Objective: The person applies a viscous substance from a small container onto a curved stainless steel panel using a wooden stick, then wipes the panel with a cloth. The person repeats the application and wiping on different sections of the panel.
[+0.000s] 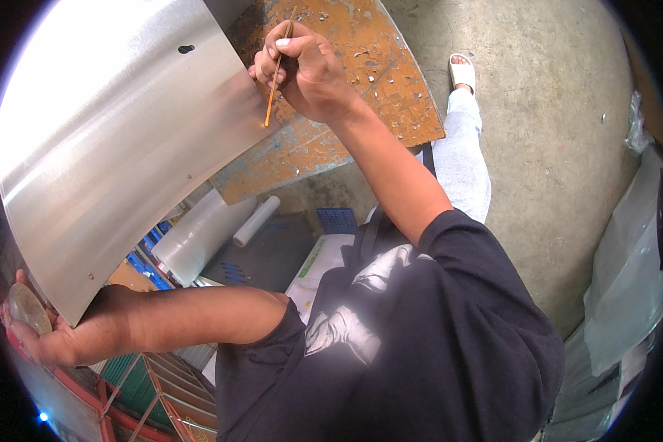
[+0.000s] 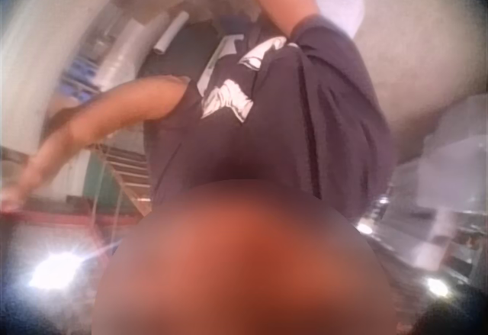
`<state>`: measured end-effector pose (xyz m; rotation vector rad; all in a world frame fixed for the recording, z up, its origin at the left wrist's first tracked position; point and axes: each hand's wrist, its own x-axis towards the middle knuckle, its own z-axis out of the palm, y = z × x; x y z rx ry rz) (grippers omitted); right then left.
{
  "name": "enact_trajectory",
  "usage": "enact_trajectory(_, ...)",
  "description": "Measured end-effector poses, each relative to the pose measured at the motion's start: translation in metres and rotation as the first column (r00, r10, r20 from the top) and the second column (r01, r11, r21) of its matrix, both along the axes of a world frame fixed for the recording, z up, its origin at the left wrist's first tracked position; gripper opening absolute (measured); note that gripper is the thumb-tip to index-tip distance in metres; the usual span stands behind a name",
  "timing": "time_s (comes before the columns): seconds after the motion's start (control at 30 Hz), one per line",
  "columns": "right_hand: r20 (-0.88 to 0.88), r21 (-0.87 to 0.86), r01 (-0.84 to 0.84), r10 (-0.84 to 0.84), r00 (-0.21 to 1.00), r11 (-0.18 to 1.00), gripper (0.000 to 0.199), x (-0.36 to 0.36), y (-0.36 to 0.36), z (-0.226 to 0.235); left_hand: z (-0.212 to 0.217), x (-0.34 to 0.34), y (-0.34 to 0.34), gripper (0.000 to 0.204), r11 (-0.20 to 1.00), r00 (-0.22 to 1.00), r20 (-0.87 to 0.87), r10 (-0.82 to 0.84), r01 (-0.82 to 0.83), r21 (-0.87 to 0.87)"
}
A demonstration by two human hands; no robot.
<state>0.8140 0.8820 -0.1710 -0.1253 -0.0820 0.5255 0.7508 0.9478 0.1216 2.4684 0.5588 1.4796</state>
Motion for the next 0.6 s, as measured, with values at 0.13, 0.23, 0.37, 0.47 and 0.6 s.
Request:
enact_trajectory(0.13,0.01,-0.018,0.01,-0.009,1.0,1.0,0.014,0.0003,0.0,0.0012,-0.0001,0.001,-0.0011,0.066,1.0,1.0,0.011,-0.029,0.029,-0.007)
enact_trajectory(0.23,0.002,-0.021,0.005,-0.005,1.0,1.0,0.014,0.0002,0.0001,0.0006,-0.0017,0.0011,-0.0034,0.065,0.999,0.999,0.033,-0.019,0.02,-0.038)
enact_trajectory(0.37,0.006,-0.047,0.0,0.0,1.0,0.999,0.014,-0.0001,0.0008,-0.0021,-0.0026,0.0024,-0.004,0.063,0.999,0.999,0.049,-0.015,0.017,-0.036)
enact_trajectory(0.47,0.011,0.006,0.017,-0.017,1.0,1.0,0.013,0.0005,0.0026,-0.0042,-0.0002,0.0035,-0.0029,0.062,0.999,0.999,0.027,-0.029,0.029,-0.017)
enact_trajectory(0.6,0.007,0.026,0.032,-0.032,0.999,0.999,0.012,0.0003,0.0037,-0.006,-0.0016,0.002,-0.0024,0.064,1.0,0.999,0.046,-0.018,0.018,-0.013)
